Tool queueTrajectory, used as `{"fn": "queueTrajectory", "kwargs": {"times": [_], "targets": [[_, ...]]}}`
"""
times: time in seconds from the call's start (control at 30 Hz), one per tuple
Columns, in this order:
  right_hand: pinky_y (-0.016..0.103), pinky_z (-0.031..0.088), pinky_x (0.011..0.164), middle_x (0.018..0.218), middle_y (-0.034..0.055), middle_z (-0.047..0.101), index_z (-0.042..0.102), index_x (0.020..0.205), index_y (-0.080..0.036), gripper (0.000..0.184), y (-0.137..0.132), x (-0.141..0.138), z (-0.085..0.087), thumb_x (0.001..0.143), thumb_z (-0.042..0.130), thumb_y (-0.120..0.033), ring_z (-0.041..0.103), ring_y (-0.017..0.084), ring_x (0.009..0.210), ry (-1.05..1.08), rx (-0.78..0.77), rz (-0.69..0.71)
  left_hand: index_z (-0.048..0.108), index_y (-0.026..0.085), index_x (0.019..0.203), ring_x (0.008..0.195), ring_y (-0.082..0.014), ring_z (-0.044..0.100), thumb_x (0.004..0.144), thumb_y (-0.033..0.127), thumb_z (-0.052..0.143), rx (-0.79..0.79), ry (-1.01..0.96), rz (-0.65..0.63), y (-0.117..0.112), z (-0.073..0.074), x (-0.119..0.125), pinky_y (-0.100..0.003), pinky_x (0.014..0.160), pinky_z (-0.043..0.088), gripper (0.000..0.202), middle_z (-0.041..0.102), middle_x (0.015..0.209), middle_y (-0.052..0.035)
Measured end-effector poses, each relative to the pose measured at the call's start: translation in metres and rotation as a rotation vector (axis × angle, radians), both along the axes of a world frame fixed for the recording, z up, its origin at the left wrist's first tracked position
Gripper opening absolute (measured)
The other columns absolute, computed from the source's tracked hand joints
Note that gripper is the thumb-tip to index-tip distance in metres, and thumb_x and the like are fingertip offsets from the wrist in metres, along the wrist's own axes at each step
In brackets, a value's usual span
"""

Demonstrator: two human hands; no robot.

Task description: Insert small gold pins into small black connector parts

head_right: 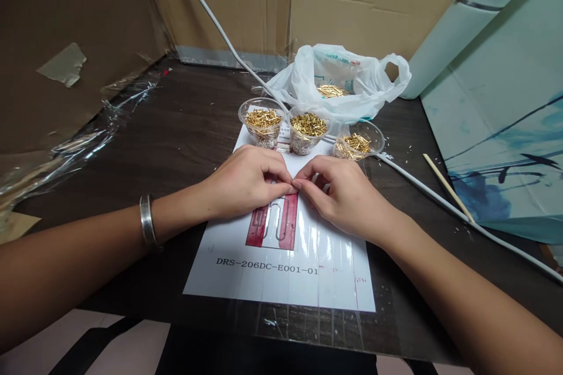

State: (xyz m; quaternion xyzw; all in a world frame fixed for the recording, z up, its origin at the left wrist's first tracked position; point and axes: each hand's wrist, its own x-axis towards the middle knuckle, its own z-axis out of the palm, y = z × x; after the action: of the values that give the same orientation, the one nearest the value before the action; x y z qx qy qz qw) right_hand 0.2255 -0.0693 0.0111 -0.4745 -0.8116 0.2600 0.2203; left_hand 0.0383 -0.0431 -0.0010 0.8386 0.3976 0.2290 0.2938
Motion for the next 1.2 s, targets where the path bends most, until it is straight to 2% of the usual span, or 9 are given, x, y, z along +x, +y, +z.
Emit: {"fn": "queueTrajectory", "kwargs": {"times": [0.2, 0.57, 0.93, 1.2], "targets": [[0.025, 0.043, 0.055, 0.07, 0.0034, 0.068, 0.066, 0.074, -0.016, 0.017, -0.001, -0.001, -0.0004, 0.087, 0.057, -0.024, 0.058, 0.013, 0.058, -0.039, 0.036, -0.003, 0.076, 0.017, 0.068, 0.064, -0.0132, 0.057, 0.075, 0.012, 0.066, -0.007, -0.001, 0.007, -0.0006, 0.0, -0.0001, -0.027, 0.058, 0.038, 0.013, 0.068, 0.068, -0.0021], [0.025, 0.041, 0.057, 0.07, 0.004, 0.065, 0.066, 0.074, -0.015, 0.016, 0.0022, -0.0007, 0.0053, 0.086, 0.056, -0.018, 0.056, 0.014, 0.062, -0.08, 0.043, 0.094, 0.076, 0.017, 0.069, 0.065, -0.0143, 0.059, 0.074, 0.012, 0.068, -0.002, 0.0, 0.008, -0.0004, -0.0004, -0.0007, -0.027, 0.06, 0.041, 0.011, 0.069, 0.069, -0.0022], [0.026, 0.039, 0.057, 0.071, 0.0041, 0.062, 0.064, 0.074, -0.016, 0.015, 0.0004, -0.0003, 0.0034, 0.085, 0.054, -0.014, 0.054, 0.014, 0.063, -0.12, 0.109, 0.125, 0.076, 0.016, 0.07, 0.066, -0.0141, 0.058, 0.075, 0.014, 0.069, 0.018, 0.023, -0.029, 0.0013, 0.0005, -0.0015, -0.028, 0.062, 0.04, 0.009, 0.068, 0.068, -0.0024], [0.026, 0.038, 0.057, 0.07, 0.0037, 0.06, 0.063, 0.073, -0.016, 0.016, 0.0023, -0.0006, 0.0022, 0.086, 0.054, -0.014, 0.053, 0.013, 0.063, -0.107, 0.093, 0.139, 0.076, 0.017, 0.072, 0.065, -0.0139, 0.057, 0.075, 0.015, 0.069, 0.028, 0.025, -0.04, 0.0022, -0.0009, -0.0026, -0.028, 0.061, 0.04, 0.008, 0.068, 0.069, -0.0022]]}}
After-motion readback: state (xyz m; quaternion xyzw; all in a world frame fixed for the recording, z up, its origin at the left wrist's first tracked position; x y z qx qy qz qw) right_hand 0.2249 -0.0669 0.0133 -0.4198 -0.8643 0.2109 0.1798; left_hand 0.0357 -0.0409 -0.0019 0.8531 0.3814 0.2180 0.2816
